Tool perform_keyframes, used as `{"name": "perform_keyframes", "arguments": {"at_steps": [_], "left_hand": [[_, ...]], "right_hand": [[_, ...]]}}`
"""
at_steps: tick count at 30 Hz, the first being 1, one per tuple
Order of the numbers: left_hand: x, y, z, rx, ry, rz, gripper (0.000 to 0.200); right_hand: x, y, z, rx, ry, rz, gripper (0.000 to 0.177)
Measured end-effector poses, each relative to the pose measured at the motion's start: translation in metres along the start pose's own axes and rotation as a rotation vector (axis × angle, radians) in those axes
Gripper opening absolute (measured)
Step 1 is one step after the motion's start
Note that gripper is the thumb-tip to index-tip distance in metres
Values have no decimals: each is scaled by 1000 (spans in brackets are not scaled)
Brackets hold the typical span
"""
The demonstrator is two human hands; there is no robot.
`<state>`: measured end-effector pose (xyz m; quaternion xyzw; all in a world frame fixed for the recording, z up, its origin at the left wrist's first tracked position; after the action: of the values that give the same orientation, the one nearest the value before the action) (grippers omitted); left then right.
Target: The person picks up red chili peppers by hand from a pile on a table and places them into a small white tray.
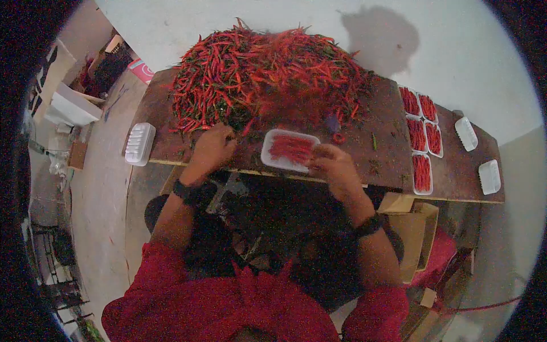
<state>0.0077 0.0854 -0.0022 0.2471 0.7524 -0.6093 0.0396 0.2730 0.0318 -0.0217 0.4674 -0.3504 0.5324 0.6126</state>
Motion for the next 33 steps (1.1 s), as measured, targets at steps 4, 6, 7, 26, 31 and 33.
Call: {"name": "perform_keyframes", "arguments": {"at_steps": [4, 6, 7, 26, 31, 33], "left_hand": [[-1, -4, 4, 5, 29, 42, 15], [-3, -6, 6, 22, 28, 34, 16], [-4, -7, 6, 37, 27, 26, 17], [-10, -38, 3, -41, 12, 278, 10], [-9, -39, 6, -22, -3, 314, 11], [-10, -41, 7, -11, 7, 358, 11]], "right_hand": [[-5, -7, -19, 62, -62, 178, 23], [-3, -10, -26, 8, -113, 291, 20], [-2, -9, -28, 8, -109, 292, 20], [3, -3, -38, -19, -164, 600, 25], [7, 3, -33, -7, -194, 707, 27], [20, 13, -24, -17, -402, 861, 28]]}}
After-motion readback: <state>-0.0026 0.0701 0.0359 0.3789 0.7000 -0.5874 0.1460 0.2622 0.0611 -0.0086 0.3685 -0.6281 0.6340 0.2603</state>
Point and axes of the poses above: each hand's wrist, its own z-axis away from the middle knuckle, its own y-axis out of the palm, x = y × z, the point moved 6 cm from there along -z, towards the middle knuckle, and after that the axes turned 3 degrees about -y, right-handed, at the moved point
